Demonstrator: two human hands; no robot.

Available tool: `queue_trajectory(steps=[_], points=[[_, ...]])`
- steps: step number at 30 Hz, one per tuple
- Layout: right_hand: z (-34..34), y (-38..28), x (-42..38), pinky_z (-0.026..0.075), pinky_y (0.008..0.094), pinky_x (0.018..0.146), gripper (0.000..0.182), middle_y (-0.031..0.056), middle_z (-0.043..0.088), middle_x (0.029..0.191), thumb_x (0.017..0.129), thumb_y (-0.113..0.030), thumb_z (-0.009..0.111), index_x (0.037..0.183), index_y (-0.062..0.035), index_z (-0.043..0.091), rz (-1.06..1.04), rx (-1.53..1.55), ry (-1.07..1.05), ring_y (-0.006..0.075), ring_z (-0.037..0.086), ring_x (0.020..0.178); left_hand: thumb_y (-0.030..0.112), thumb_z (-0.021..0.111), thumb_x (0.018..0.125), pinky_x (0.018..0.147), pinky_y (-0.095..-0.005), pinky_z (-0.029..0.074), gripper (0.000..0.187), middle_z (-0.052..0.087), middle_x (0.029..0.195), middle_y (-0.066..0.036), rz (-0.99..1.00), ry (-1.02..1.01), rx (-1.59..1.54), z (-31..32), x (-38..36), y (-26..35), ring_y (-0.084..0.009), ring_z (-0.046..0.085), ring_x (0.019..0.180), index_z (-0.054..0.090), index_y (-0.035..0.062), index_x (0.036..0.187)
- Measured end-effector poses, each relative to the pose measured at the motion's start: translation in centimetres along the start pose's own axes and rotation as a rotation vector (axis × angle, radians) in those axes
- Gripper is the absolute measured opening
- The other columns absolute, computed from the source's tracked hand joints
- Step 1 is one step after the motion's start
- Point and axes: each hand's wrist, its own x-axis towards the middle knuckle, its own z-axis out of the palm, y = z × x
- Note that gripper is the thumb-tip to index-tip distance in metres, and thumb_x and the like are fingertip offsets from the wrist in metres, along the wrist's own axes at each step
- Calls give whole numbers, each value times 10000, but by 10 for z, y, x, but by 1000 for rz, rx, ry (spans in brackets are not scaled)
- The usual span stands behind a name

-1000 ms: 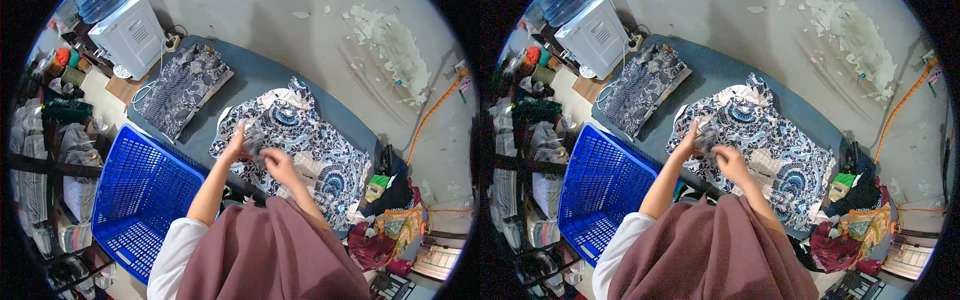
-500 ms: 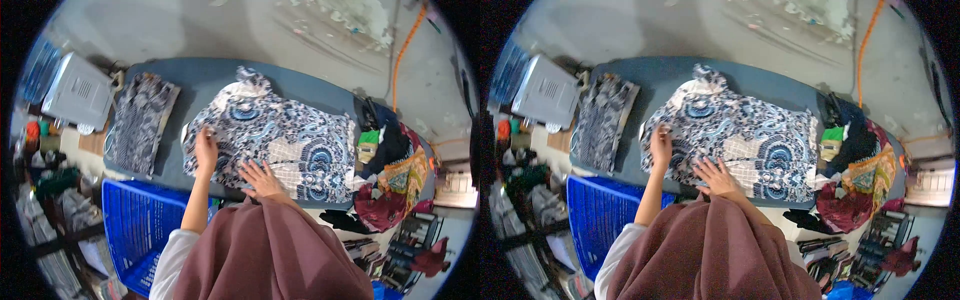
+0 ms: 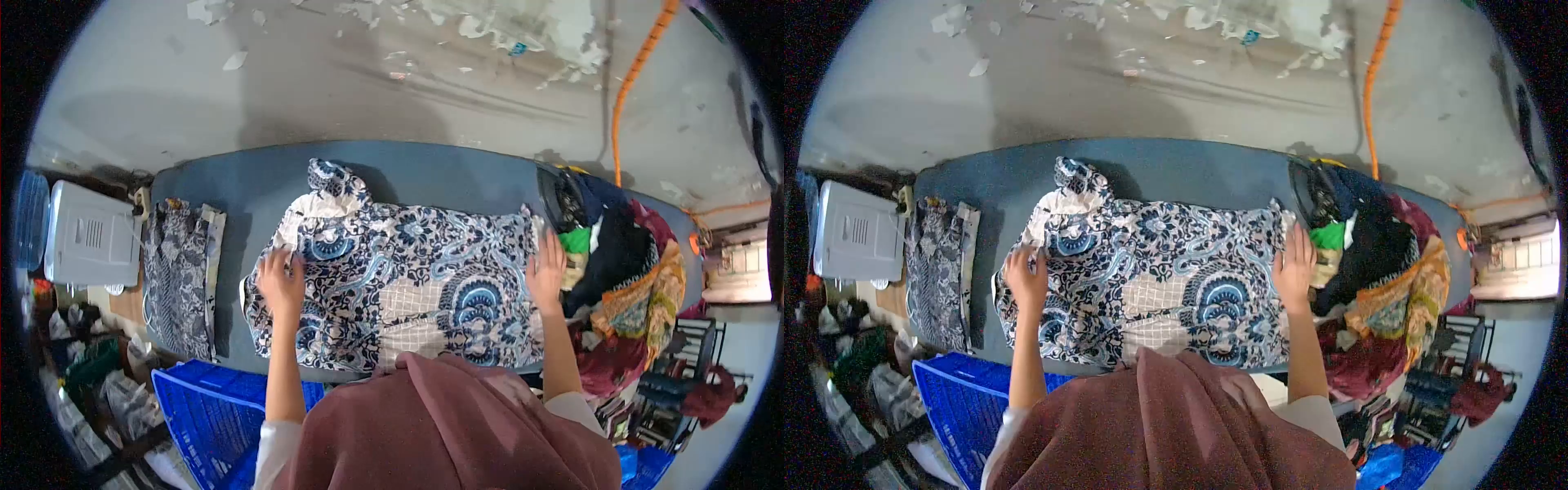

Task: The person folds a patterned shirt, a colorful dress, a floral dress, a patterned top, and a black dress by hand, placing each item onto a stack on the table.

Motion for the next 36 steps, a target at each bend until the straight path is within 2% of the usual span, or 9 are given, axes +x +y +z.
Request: queue_trajectory(steps=[6, 10, 15, 19, 23, 27, 29, 31, 36], points=[[9, -40, 102, 59, 534, 1121, 490, 172, 235, 1495, 585, -234, 762, 965, -28, 532, -221, 291, -539, 338, 44, 1420, 399, 777, 639, 914, -410, 411, 611, 627, 1105, -140, -183, -384, 12, 70, 118, 25, -305, 567, 1038, 620, -11, 1063], [17, -27, 119, 363, 462, 966, 349, 212, 481, 1276, 609, -182, 731, 838, -36, 512, -229, 346, -749, 385, 454, 1165, 319, 785, 690, 715, -327, 484, 397, 677, 824, -110, -155, -863, -178, 88, 176, -6, -194, 620, 764, 674, -5, 891], [-5, -14, 107, 458, 466, 769, 209, 193, 648, 893, 670, -102, 671, 824, -18, 559, -132, -8, -695, 377, 591, 932, 224, 738, 716, 650, -359, 477, 269, 624, 751, -176, -30, -555, -301, 84, 169, -12, -257, 610, 686, 667, 17, 873], [-19, -2, 71, 411, 413, 864, 198, 139, 616, 727, 666, -22, 604, 864, -30, 608, -231, -78, -360, 329, 584, 852, 67, 677, 769, 684, -345, 469, 151, 568, 827, -86, -46, -382, -689, 20, 141, 24, -227, 589, 739, 653, 2, 904], [-64, -19, 5, 365, 446, 916, 162, 158, 598, 928, 652, -19, 586, 814, -12, 583, -261, -145, -107, 329, 521, 958, -4, 672, 718, 831, -329, 449, 205, 596, 910, -64, 285, -471, -564, -86, 87, 4, -189, 577, 918, 672, 23, 921], [-78, -16, -82, 302, 540, 980, 326, 181, 562, 1178, 665, -215, 700, 920, -29, 623, -244, 13, -457, 353, 501, 1069, -61, 634, 657, 919, -369, 436, 305, 611, 1080, -144, 92, -835, -416, -116, 5, -37, -267, 561, 1052, 699, 72, 924], [-77, -31, -101, 293, 546, 990, 374, 183, 552, 1215, 695, -303, 708, 943, -35, 628, -156, 7, -382, 360, 493, 1097, -1, 642, 692, 888, -371, 451, 306, 624, 1068, -168, 143, -517, -293, -88, -30, -79, -278, 586, 1009, 674, 25, 995], [-71, -51, -107, 285, 549, 1000, 401, 178, 544, 1245, 732, -364, 695, 950, -34, 632, -69, 9, -306, 365, 484, 1127, 102, 623, 779, 841, -377, 476, 245, 649, 1016, -179, -302, -318, -507, -77, -36, -72, -281, 626, 939, 661, -7, 995], [-23, -88, -94, 206, 546, 1061, 458, 156, 470, 1346, 859, -414, 564, 1117, -36, 592, 101, 5, -174, 365, 384, 1264, 483, 603, 808, 743, -368, 495, 560, 674, 861, -181, -563, -263, -440, 12, -3, -76, -264, 652, 814, 658, -55, 953]])
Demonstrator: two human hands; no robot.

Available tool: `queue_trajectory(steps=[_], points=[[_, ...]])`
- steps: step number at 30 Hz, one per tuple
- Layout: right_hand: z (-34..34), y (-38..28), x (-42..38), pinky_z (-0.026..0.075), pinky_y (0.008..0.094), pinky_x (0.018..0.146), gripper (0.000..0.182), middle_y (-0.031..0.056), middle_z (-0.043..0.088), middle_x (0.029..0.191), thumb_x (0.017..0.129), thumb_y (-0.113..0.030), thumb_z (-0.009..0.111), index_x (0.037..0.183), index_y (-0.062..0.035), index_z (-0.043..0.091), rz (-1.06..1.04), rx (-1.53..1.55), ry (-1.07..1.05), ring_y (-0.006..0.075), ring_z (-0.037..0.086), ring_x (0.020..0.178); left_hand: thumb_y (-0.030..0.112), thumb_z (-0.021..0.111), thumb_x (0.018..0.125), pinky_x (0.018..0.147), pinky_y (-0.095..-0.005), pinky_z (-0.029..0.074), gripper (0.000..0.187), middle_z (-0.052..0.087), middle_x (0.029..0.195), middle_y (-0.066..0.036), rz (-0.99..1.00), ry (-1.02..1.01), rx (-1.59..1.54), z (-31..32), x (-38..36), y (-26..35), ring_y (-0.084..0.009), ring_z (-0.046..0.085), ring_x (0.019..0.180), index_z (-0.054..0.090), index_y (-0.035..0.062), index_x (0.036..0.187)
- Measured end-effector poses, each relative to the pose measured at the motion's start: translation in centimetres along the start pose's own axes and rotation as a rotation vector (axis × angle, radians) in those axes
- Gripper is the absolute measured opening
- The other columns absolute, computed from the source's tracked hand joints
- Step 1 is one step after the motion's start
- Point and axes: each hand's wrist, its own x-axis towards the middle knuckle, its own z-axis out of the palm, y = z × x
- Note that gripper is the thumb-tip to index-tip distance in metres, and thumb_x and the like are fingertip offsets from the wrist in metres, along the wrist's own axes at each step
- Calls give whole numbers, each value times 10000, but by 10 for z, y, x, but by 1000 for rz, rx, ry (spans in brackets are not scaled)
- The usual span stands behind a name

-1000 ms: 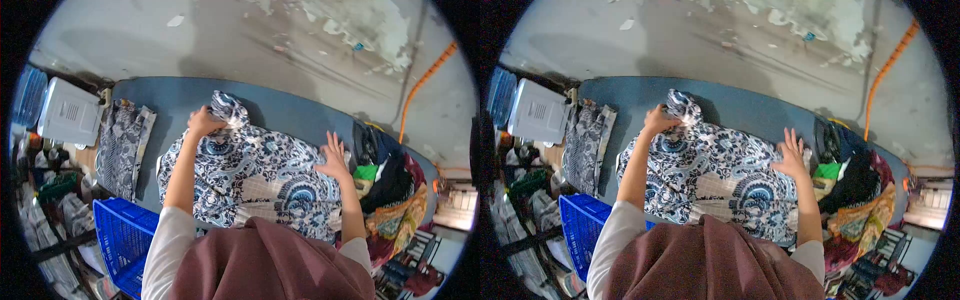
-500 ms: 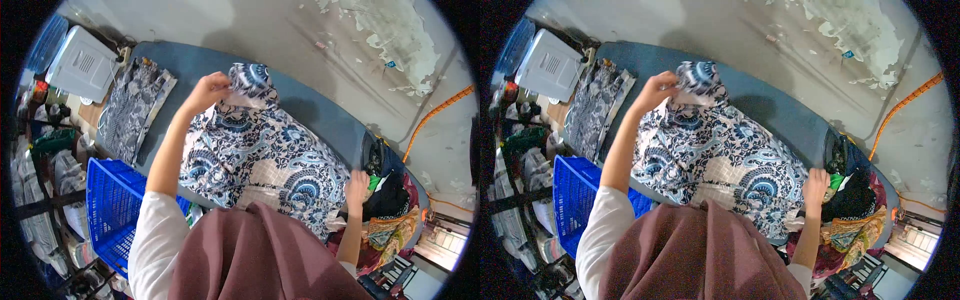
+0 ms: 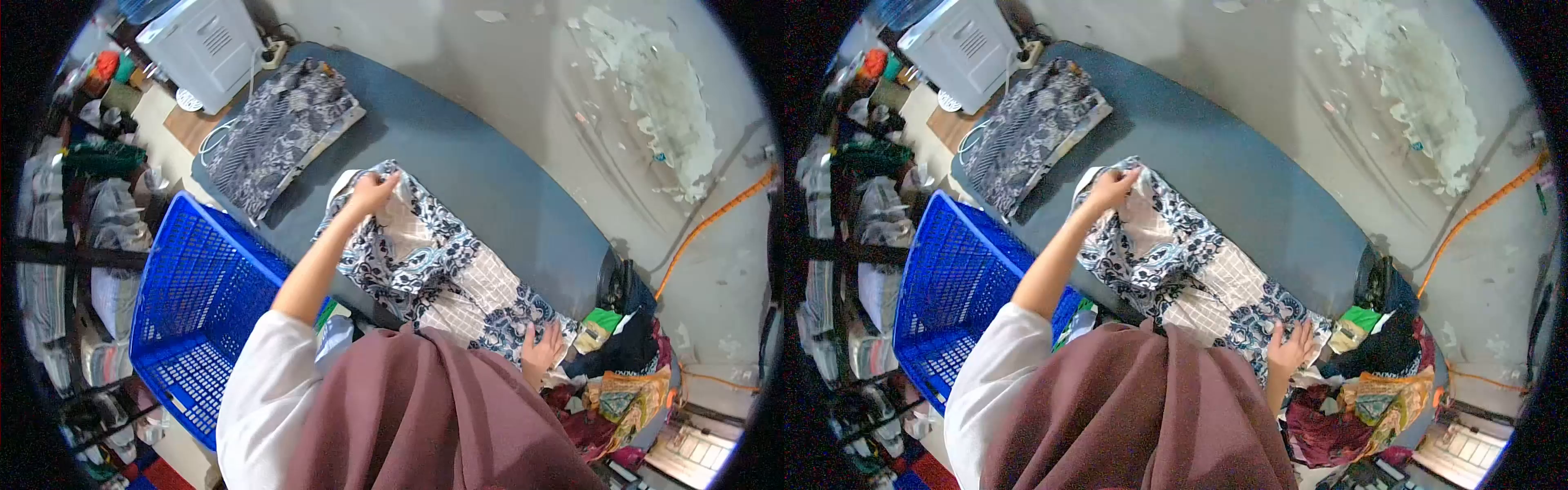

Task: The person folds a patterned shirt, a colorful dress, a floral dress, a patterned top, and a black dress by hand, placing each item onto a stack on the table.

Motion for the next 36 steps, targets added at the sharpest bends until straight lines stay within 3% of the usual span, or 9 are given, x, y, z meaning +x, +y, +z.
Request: queue_trajectory(steps=[6, 13, 18, 22, 26, 29, 31, 32, 36], points=[[41, -22, -7, 48, 540, 1109, 630, 60, 117, 1545, 949, -544, 245, 1477, -205, 196, 389, -95, -292, 294, 52, 1423, 388, 596, 823, 739, -456, 483, 378, 644, 794, -222, 108, 236, -43, 4, -13, 44, -394, 621, 820, 645, 14, 829], [40, -21, -4, 56, 530, 1114, 604, 48, 110, 1547, 961, -510, 237, 1478, -204, 181, 390, -121, -317, 280, 42, 1425, 280, 513, 897, 670, -430, 502, 211, 606, 889, -130, 567, 220, 422, 20, 17, -1, -341, 627, 786, 581, 81, 884], [25, -59, 9, 142, 520, 1105, 709, 140, 257, 1493, 843, -399, 577, 1424, -90, 311, 31, 145, -33, 335, 191, 1389, 200, 667, 780, 779, -433, 479, 382, 560, 1002, -176, 338, 426, 266, 19, 15, 28, -363, 584, 923, 505, 31, 1081], [-16, -186, 18, 236, 467, 1086, 676, 160, 359, 1434, 767, -210, 692, 1364, -65, 410, -468, 456, -94, 352, 300, 1340, 221, 647, 807, 764, -406, 478, 295, 606, 930, -187, 660, 149, 16, 7, -13, 49, -344, 598, 881, 591, 14, 1010], [0, -234, 31, 387, 401, 980, 281, 113, 511, 1312, 835, -100, 605, 1110, -46, 615, -808, 521, -142, 241, 497, 1185, 459, 447, 929, 705, -370, 514, 542, 672, 872, -172, 357, -653, -167, 6, -18, 32, -257, 656, 782, 662, -38, 896], [-7, -235, 52, 477, 311, 793, 161, 116, 627, 1106, 873, -98, 576, 986, -3, 641, -255, 1048, -507, 148, 604, 916, 595, 273, 937, 767, -352, 505, 768, 678, 877, -158, 57, -746, -415, 6, 9, -14, -241, 647, 820, 687, -50, 876], [20, -209, 79, 457, 231, 639, 190, 74, 653, 913, 900, -100, 560, 1049, 7, 606, 86, 1293, -366, 84, 570, 714, 634, 260, 918, 837, -336, 475, 810, 676, 878, -175, 80, -730, -487, 7, 23, -26, -260, 638, 878, 674, -62, 933], [33, -200, 88, 462, 233, 651, 223, 76, 650, 906, 902, -129, 572, 1081, 3, 588, 184, 1321, -317, 89, 575, 733, 683, 266, 886, 939, -357, 421, 881, 641, 1031, -236, 16, -660, -119, -3, 24, -14, -311, 588, 1046, 618, -106, 1060], [50, -198, 99, 471, 239, 665, 398, 88, 644, 897, 881, -220, 636, 1179, 14, 514, 330, 1218, -243, 113, 588, 756, 733, 358, 828, 1030, -374, 327, 962, 456, 1330, -249, -20, -586, -123, 9, 28, -16, -317, 455, 1225, 495, -131, 1228]])
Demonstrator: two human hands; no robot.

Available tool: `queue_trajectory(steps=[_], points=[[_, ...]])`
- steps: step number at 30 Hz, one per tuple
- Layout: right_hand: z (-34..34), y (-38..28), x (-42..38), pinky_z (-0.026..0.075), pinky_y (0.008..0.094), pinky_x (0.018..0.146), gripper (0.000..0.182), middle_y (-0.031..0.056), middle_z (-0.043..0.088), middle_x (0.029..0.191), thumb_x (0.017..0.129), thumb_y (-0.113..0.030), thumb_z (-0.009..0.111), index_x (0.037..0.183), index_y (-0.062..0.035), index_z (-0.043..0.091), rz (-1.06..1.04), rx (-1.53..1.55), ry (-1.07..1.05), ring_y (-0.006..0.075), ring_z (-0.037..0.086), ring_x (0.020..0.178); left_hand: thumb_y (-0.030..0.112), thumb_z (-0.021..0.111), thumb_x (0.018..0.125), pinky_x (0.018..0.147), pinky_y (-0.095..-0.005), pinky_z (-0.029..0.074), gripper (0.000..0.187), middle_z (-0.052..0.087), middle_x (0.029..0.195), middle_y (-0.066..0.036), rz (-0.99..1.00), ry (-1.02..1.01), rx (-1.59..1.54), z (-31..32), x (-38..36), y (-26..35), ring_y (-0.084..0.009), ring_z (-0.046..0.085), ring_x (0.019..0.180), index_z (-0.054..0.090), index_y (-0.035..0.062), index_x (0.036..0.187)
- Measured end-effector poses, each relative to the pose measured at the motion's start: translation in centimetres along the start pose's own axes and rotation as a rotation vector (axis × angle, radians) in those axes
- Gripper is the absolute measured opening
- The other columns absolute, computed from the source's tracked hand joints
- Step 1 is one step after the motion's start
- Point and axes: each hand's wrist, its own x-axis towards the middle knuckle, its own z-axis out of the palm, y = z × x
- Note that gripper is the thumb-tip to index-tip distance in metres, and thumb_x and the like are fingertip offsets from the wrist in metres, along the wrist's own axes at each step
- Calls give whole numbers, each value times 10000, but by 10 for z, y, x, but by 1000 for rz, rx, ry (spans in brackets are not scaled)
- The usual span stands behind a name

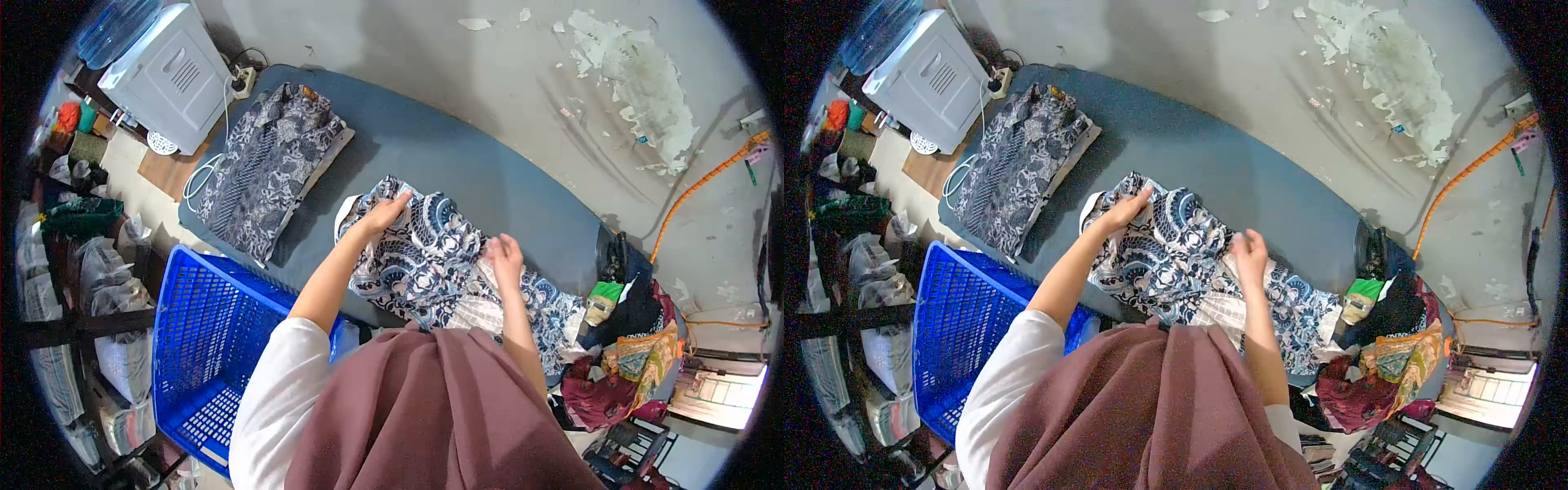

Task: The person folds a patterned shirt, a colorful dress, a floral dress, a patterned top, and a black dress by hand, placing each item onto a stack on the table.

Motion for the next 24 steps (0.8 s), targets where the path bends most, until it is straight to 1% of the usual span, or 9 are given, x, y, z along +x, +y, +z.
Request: queue_trajectory(steps=[3, 5, 7, 10, 14, 15, 19, 21, 24], points=[[20, 8, -9, 473, 249, 660, 524, 121, 643, 909, 808, -194, 725, 1190, 60, 472, 0, -41, -4, 149, 597, 761, 654, 479, 835, 988, -356, 360, 832, 558, 1209, -219, -57, -2, -18, 3, -23, 31, -280, 516, 1133, 567, -104, 1165], [30, 7, -10, 472, 251, 660, 518, 119, 643, 918, 778, -112, 733, 1189, 58, 469, 37, -88, 10, 151, 598, 772, 430, 649, 829, 605, -328, 411, 421, 579, 662, 16, 212, 0, 8, 7, -13, 16, -122, 499, 622, 626, 34, 690], [33, 15, -10, 463, 247, 617, 436, 95, 640, 844, 735, -26, 719, 1113, 50, 515, 25, 49, 16, 148, 593, 703, 374, 660, 809, 512, -344, 366, 412, 549, 569, 13, 271, 81, -116, 11, -25, 21, -111, 464, 532, 563, 32, 602], [29, 14, -17, 446, 251, 560, 364, 48, 606, 715, 700, -18, 716, 1026, 25, 560, 14, 13, -31, 141, 553, 575, 395, 681, 738, 577, -389, 451, 409, 584, 559, -132, 279, 112, 309, -4, -58, 27, -255, 602, 580, 618, 5, 635], [36, 21, -43, 464, 301, 605, 350, 62, 622, 731, 718, -117, 702, 1035, -18, 591, -146, -630, 22, 151, 588, 647, 295, 668, 734, 739, -459, 486, 313, 645, 930, -141, 121, 217, 800, 9, -89, 13, -325, 634, 847, 623, 20, 875], [36, 25, -48, 477, 386, 679, 317, 117, 650, 776, 760, -186, 668, 1035, -40, 607, -187, -561, 40, 279, 625, 699, 294, 665, 748, 784, -453, 466, 331, 628, 969, -134, 235, 325, 837, 16, -95, 22, -315, 612, 896, 607, 35, 945], [12, 13, -67, 377, 450, 928, 364, 167, 626, 1056, 840, -279, 611, 1101, -27, 589, -576, -808, 311, 328, 559, 1011, 317, 641, 800, 940, -470, 366, 461, 528, 1157, -124, 550, 495, 873, 59, -111, 44, -295, 491, 1117, 511, 63, 1162], [-29, 25, -68, 252, 494, 1032, 451, 168, 535, 1254, 884, -329, 547, 1228, -37, 534, -585, -913, 349, 338, 438, 1205, 401, 604, 825, 1028, -519, 283, 573, 482, 1291, -131, 689, 501, 724, 91, -111, 42, -302, 412, 1244, 461, 86, 1282], [-106, 72, -76, 169, 574, 1058, 509, 133, 365, 1440, 947, -369, 402, 1363, -77, 419, -203, -1315, 488, 303, 304, 1335, 542, 456, 875, 1097, -562, 120, 663, 349, 1438, -141, 635, 451, 907, 127, -109, 20, -317, 259, 1364, 363, 145, 1399]])
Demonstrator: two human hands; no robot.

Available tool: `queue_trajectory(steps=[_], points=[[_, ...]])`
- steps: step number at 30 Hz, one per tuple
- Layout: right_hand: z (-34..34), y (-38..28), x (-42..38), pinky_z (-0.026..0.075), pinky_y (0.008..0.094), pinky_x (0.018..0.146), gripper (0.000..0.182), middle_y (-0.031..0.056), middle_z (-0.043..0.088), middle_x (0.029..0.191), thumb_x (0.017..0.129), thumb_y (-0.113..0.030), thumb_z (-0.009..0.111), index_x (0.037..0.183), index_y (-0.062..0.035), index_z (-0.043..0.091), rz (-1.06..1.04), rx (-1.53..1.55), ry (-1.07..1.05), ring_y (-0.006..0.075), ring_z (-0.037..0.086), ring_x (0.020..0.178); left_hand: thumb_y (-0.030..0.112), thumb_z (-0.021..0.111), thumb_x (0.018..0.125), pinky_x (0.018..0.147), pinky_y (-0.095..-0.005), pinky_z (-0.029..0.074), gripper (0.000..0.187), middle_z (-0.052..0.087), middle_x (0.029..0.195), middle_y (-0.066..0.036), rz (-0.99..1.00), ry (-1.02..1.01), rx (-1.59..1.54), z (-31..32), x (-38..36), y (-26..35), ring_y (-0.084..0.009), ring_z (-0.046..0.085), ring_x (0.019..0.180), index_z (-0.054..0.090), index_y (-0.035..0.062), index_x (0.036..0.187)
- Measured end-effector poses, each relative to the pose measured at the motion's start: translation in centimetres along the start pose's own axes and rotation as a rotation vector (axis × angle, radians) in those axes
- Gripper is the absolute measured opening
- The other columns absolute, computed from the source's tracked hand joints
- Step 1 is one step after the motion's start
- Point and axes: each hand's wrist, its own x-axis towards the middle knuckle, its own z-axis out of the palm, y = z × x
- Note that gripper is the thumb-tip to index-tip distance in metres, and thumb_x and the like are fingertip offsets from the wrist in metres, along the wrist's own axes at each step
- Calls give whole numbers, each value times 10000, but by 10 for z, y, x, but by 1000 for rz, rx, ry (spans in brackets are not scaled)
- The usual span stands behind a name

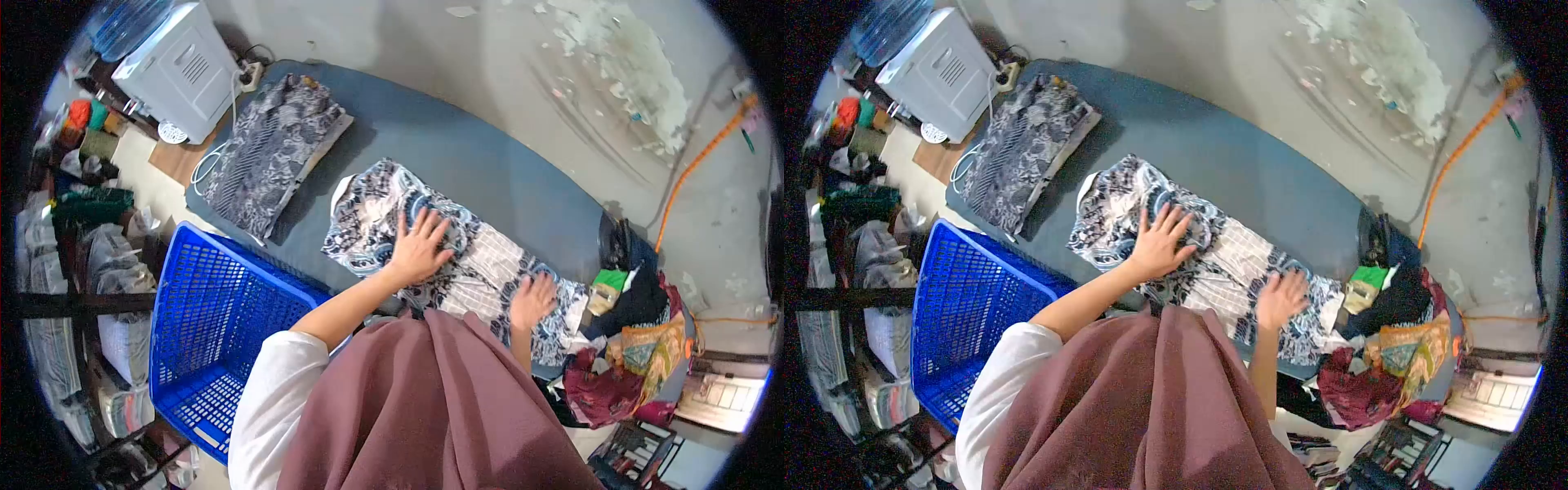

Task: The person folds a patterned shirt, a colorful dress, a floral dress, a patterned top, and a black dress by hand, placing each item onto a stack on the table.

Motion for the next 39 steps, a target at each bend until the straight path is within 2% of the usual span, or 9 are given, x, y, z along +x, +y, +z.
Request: queue_trajectory(steps=[6, 9, 12, 15, 25, 29, 31, 37, 39], points=[[-7, 122, -36, 65, 559, 1095, 622, 50, 248, 1511, 941, -503, 345, 1433, -123, 310, 164, -97, -220, 270, 175, 1401, 543, 455, 868, 1104, -555, 77, 675, 226, 1514, -80, 15, -98, 43, 22, -7, -14, -277, 176, 1402, 341, 175, 1423], [42, 157, -42, 156, 551, 1084, 840, 124, 219, 1512, 832, -632, 482, 1425, -67, 294, 419, 163, 193, 319, 179, 1392, 532, 441, 871, 1103, -564, 25, 705, 149, 1539, -81, -83, -265, 49, 16, 1, -5, -279, 99, 1421, 265, 179, 1456], [-18, 143, -29, 248, 503, 1068, 957, 209, 352, 1417, 702, -654, 631, 1354, 1, 381, 773, 339, -31, 379, 303, 1321, 509, 437, 879, 1100, -569, 1, 739, 130, 1534, -133, -156, -292, -51, 6, 7, 35, -306, 74, 1421, 225, 99, 1457], [-27, 149, -13, 277, 561, 1018, 1122, 240, 302, 1435, 591, -707, 682, 1373, 15, 325, 669, 287, -219, 393, 287, 1322, 483, 437, 893, 1108, -561, 16, 739, 159, 1524, -146, 8, -160, -186, 17, -12, 95, -306, 103, 1418, 202, 62, 1452], [-12, 146, 31, 344, 543, 968, 595, 193, 529, 1247, 669, -439, 716, 1079, -18, 624, 259, 17, -432, 375, 458, 1186, 439, 418, 909, 1124, -486, 125, 651, 288, 1482, -109, 106, -35, -80, 72, -66, 132, -261, 221, 1385, 295, 49, 1416], [-16, 141, 54, 430, 431, 895, 452, 211, 637, 1050, 709, -262, 699, 1038, 32, 606, 31, 255, -412, 358, 603, 969, 414, 427, 912, 1127, -461, 137, 623, 305, 1473, -121, 97, 22, -92, 78, -85, 132, -270, 244, 1378, 342, 25, 1391], [-35, 120, 70, 460, 374, 807, 350, 158, 648, 995, 741, -153, 686, 1016, 45, 597, 0, 915, -526, 271, 619, 888, 403, 387, 930, 1124, -443, 146, 612, 304, 1469, -146, 65, 23, -171, 76, -102, 135, -282, 235, 1383, 328, 12, 1397], [-188, -78, 98, 517, 311, 728, 218, 77, 622, 937, 817, -32, 630, 1024, 5, 574, -219, 1626, -880, 156, 612, 869, 360, 318, 968, 1133, -414, 116, 578, 275, 1476, -171, -296, -58, -1094, 82, -122, 146, -297, 198, 1390, 292, -15, 1407], [-191, -144, 98, 506, 310, 739, 234, 68, 608, 990, 871, -97, 603, 1079, 4, 567, -358, 1662, -1116, 138, 589, 865, 515, 242, 973, 1117, -360, 169, 651, 336, 1455, -109, -772, 371, -1967, 82, -122, 144, -244, 273, 1358, 263, 61, 1440]])
